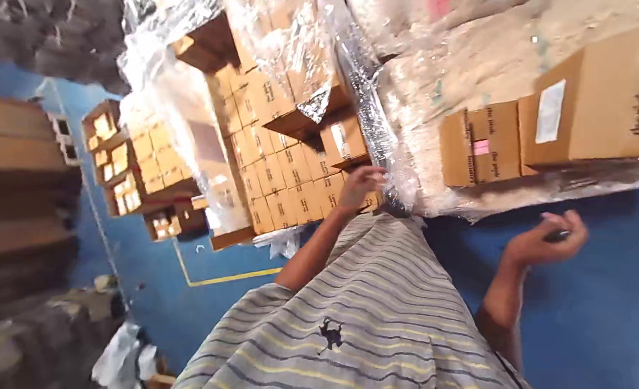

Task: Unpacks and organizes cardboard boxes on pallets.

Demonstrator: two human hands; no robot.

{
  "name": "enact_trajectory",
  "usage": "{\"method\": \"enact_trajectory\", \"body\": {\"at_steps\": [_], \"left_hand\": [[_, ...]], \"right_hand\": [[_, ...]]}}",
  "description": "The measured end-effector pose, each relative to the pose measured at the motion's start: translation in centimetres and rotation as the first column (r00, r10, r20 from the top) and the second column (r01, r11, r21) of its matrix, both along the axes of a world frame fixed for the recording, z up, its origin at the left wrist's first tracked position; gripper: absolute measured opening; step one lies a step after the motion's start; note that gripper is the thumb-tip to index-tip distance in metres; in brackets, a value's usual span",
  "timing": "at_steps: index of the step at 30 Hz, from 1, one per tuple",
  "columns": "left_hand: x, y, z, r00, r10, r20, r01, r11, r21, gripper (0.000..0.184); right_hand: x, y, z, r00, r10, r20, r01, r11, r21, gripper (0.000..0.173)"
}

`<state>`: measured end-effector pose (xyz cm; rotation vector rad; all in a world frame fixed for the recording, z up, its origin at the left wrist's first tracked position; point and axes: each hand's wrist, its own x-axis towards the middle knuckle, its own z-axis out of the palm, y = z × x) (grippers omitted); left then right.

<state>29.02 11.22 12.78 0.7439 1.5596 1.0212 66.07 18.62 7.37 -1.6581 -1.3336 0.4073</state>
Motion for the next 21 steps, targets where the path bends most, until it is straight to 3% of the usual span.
{"method": "enact_trajectory", "body": {"at_steps": [1, 3, 5, 7, 11, 16, 21], "left_hand": [[-3.0, -1.0, -1.6, 0.972, 0.187, -0.146, -0.199, 0.977, -0.074, 0.037], [-8.3, -1.3, -5.3, 0.864, 0.320, -0.389, -0.417, 0.888, -0.196, 0.064], [-11.8, 1.6, -8.8, 0.797, 0.252, -0.549, -0.454, 0.848, -0.271, 0.097], [-12.9, 5.8, -11.3, 0.736, 0.084, -0.671, -0.439, 0.814, -0.380, 0.123], [-13.2, 12.1, -15.3, 0.763, -0.059, -0.644, -0.439, 0.684, -0.582, 0.153], [-14.6, 12.1, -17.8, 0.762, -0.072, -0.643, -0.439, 0.674, -0.595, 0.157], [-17.0, 6.9, -15.2, 0.758, -0.110, -0.643, -0.364, 0.746, -0.558, 0.150]], "right_hand": [[-1.9, -1.3, -0.2, 0.998, 0.056, -0.020, -0.057, 0.995, -0.086, 0.038], [-5.5, -3.4, -0.4, 0.969, 0.239, -0.057, -0.246, 0.943, -0.224, 0.039], [-9.1, -3.5, 0.0, 0.903, 0.427, -0.049, -0.428, 0.880, -0.207, 0.037], [-12.3, -3.3, 1.6, 0.818, 0.575, -0.005, -0.571, 0.810, -0.135, 0.034], [-16.4, -4.6, 4.7, 0.805, 0.592, 0.035, -0.589, 0.805, -0.072, 0.033], [-16.6, -11.1, 4.4, 0.869, 0.494, 0.011, -0.488, 0.862, -0.141, 0.030], [-17.4, -15.9, 4.0, 0.922, 0.384, 0.049, -0.370, 0.912, -0.177, 0.028]]}}
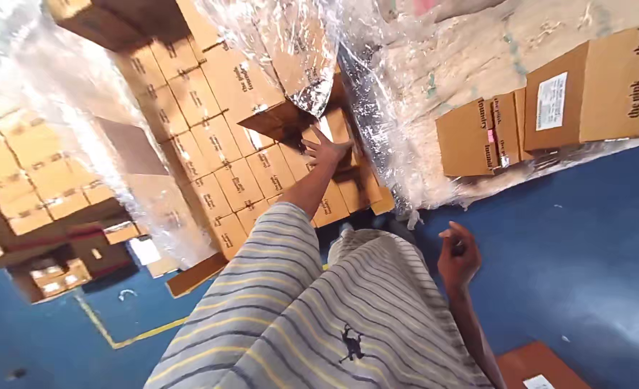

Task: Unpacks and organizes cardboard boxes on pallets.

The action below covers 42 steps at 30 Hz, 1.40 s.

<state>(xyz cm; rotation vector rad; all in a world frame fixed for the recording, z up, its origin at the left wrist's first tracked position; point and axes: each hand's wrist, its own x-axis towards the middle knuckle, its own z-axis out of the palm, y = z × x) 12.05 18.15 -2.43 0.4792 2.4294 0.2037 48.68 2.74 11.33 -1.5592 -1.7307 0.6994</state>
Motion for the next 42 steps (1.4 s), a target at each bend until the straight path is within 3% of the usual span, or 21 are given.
{"method": "enact_trajectory", "body": {"at_steps": [3, 6, 9, 11, 15, 18, 20, 23, 27, 30, 34, 42], "left_hand": [[-0.7, -7.1, 1.7, 0.999, -0.049, -0.019, 0.049, 0.999, 0.014, 0.150], [0.4, -16.9, 0.7, 0.997, -0.042, -0.062, 0.039, 0.998, -0.045, 0.155], [2.1, -25.1, -1.0, 0.996, 0.072, 0.051, -0.063, 0.984, -0.169, 0.161], [1.9, -27.8, -1.2, 0.991, 0.083, 0.108, -0.068, 0.988, -0.139, 0.158], [-2.3, -28.4, -1.5, 0.987, -0.103, 0.123, 0.086, 0.986, 0.140, 0.126], [-4.5, -28.8, -1.5, 0.960, -0.210, 0.185, 0.164, 0.958, 0.236, 0.096], [-4.9, -29.3, -1.7, 0.950, -0.244, 0.193, 0.187, 0.944, 0.271, 0.088], [-5.2, -30.1, -1.9, 0.953, -0.250, 0.168, 0.190, 0.932, 0.310, 0.078], [-5.5, -30.7, -2.8, 0.952, -0.251, 0.177, 0.179, 0.922, 0.342, 0.080], [-5.6, -30.8, -3.0, 0.958, -0.218, 0.186, 0.140, 0.922, 0.362, 0.087], [-5.7, -30.8, -2.9, 0.961, -0.185, 0.208, 0.103, 0.930, 0.352, 0.095], [-6.3, -31.1, -3.1, 0.956, -0.202, 0.214, 0.123, 0.935, 0.334, 0.092]], "right_hand": [[-3.1, -1.3, -0.1, 0.999, -0.047, 0.022, 0.049, 0.995, -0.092, 0.033], [-8.3, -1.8, -1.2, 0.996, 0.083, 0.009, -0.076, 0.942, -0.328, 0.049], [-14.5, -2.1, -5.3, 0.945, 0.306, -0.114, -0.302, 0.688, -0.659, 0.053], [-18.7, -2.0, -7.8, 0.889, 0.448, -0.089, -0.349, 0.540, -0.766, 0.051], [-26.2, -1.0, -10.3, 0.733, 0.670, 0.121, -0.379, 0.550, -0.744, 0.043], [-30.3, 0.3, -11.7, 0.492, 0.795, 0.355, -0.480, 0.588, -0.651, 0.035], [-32.1, 1.2, -12.7, 0.342, 0.818, 0.463, -0.552, 0.574, -0.605, 0.031], [-34.1, 2.5, -13.8, 0.151, 0.869, 0.472, -0.627, 0.453, -0.633, 0.029], [-35.8, 3.7, -13.8, -0.052, 0.898, 0.436, -0.686, 0.285, -0.669, 0.027], [-36.8, 3.4, -14.1, -0.113, 0.897, 0.428, -0.728, 0.218, -0.650, 0.024], [-37.7, 2.5, -14.3, -0.067, 0.888, 0.455, -0.743, 0.260, -0.616, 0.026], [-37.8, 3.8, -15.0, -0.089, 0.884, 0.459, -0.747, 0.246, -0.618, 0.025]]}}
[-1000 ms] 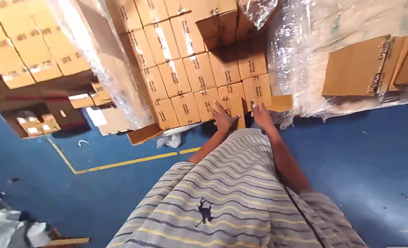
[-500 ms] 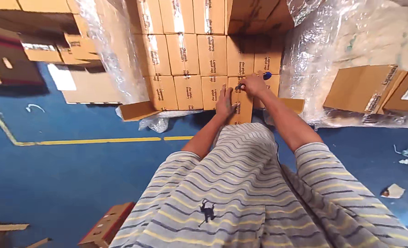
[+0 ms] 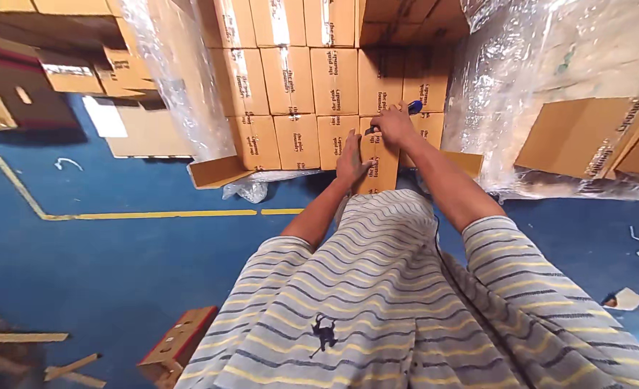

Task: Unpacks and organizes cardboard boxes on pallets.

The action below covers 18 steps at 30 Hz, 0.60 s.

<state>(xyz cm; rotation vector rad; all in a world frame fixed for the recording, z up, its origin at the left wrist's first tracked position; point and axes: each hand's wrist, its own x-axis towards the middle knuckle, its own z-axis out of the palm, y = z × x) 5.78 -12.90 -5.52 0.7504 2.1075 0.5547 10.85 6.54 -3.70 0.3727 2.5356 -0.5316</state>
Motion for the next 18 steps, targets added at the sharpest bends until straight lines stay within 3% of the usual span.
{"method": "enact_trajectory", "body": {"at_steps": [3, 7, 11, 13, 15, 18], "left_hand": [[0.1, -0.3, -0.3, 1.000, -0.011, -0.004, 0.011, 1.000, 0.018, 0.091], [0.0, -0.6, -0.4, 0.999, -0.033, 0.003, 0.033, 0.999, -0.024, 0.092], [0.5, -1.4, 0.3, 0.999, -0.040, 0.005, 0.040, 0.999, -0.015, 0.081], [1.1, -1.2, 0.0, 0.983, -0.146, -0.115, 0.148, 0.989, 0.015, 0.076], [0.9, 0.5, 0.4, 0.943, -0.278, -0.180, 0.288, 0.957, 0.028, 0.083], [0.4, 2.4, -0.2, 0.879, -0.452, -0.153, 0.455, 0.890, -0.019, 0.086]], "right_hand": [[0.2, 0.1, -0.3, 0.999, 0.034, 0.024, -0.034, 0.999, -0.033, 0.025], [0.8, 1.9, 0.4, 0.980, 0.195, 0.039, -0.196, 0.980, 0.018, 0.024], [4.3, 5.1, 1.6, 0.961, 0.194, 0.195, -0.219, 0.968, 0.119, 0.019], [6.4, 5.5, 1.3, 0.968, 0.073, 0.241, -0.111, 0.983, 0.147, 0.020], [7.3, 4.4, 1.7, 0.975, -0.131, 0.179, 0.107, 0.984, 0.141, 0.027], [6.6, 0.6, 2.8, 0.879, -0.433, 0.198, 0.434, 0.900, 0.040, 0.037]]}}
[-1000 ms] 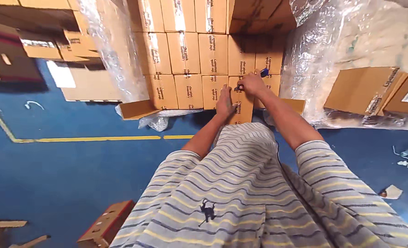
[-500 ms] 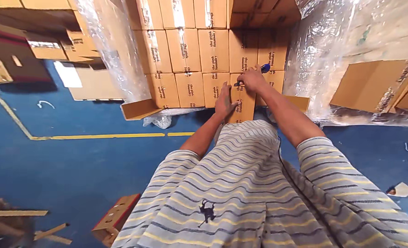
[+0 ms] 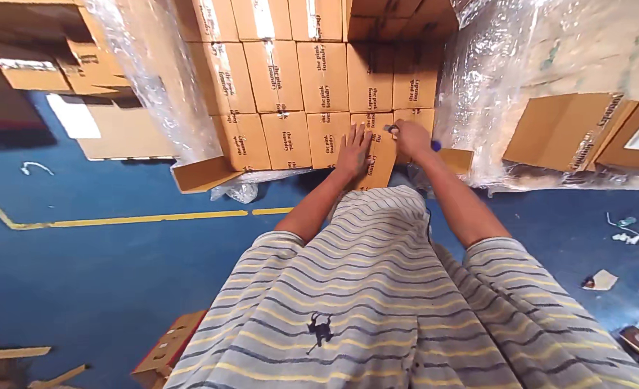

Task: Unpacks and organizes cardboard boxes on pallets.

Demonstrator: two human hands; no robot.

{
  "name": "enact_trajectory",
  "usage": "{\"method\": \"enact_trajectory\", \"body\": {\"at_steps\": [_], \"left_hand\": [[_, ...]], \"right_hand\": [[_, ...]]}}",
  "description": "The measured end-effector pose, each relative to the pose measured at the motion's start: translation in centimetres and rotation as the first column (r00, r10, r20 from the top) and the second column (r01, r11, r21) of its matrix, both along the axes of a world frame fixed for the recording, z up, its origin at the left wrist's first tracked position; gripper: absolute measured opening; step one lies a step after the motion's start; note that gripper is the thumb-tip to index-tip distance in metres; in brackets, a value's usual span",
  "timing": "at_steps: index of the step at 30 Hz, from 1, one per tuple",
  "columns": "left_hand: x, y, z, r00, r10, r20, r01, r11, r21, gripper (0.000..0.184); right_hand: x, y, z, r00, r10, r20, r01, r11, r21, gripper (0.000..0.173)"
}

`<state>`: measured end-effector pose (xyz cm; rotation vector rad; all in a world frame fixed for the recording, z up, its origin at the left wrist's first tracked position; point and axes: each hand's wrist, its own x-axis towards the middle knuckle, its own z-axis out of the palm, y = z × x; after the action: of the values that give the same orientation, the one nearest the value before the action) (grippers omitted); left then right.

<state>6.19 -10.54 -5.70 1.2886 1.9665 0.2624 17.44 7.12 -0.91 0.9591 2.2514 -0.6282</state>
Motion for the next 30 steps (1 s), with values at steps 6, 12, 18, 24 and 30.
{"method": "enact_trajectory", "body": {"at_steps": [6, 12, 18, 24, 30], "left_hand": [[-1.1, -0.3, -0.8, 0.997, 0.023, 0.073, -0.031, 0.995, 0.098, 0.055], [-1.4, 0.4, 0.1, 0.979, 0.140, 0.146, -0.154, 0.984, 0.091, 0.043], [-2.3, 1.7, 1.7, 0.902, 0.421, 0.097, -0.399, 0.898, -0.184, 0.069], [-5.1, -2.3, 1.3, 0.517, 0.850, 0.104, -0.825, 0.527, -0.204, 0.068], [-5.0, -3.2, -0.1, 0.270, 0.957, 0.108, -0.944, 0.285, -0.169, 0.067]], "right_hand": [[-1.2, -5.1, 0.3, 0.947, -0.315, 0.064, 0.319, 0.945, -0.070, 0.038], [-2.4, -7.3, 0.9, 0.941, -0.329, 0.075, 0.335, 0.939, -0.077, 0.037], [2.4, -9.4, 1.4, 0.980, -0.180, 0.079, 0.196, 0.941, -0.277, 0.034], [4.5, -7.5, 0.2, 0.837, -0.545, -0.050, 0.511, 0.811, -0.285, 0.044], [6.4, -10.9, -3.5, 0.757, -0.651, -0.054, 0.589, 0.717, -0.372, 0.040]]}}
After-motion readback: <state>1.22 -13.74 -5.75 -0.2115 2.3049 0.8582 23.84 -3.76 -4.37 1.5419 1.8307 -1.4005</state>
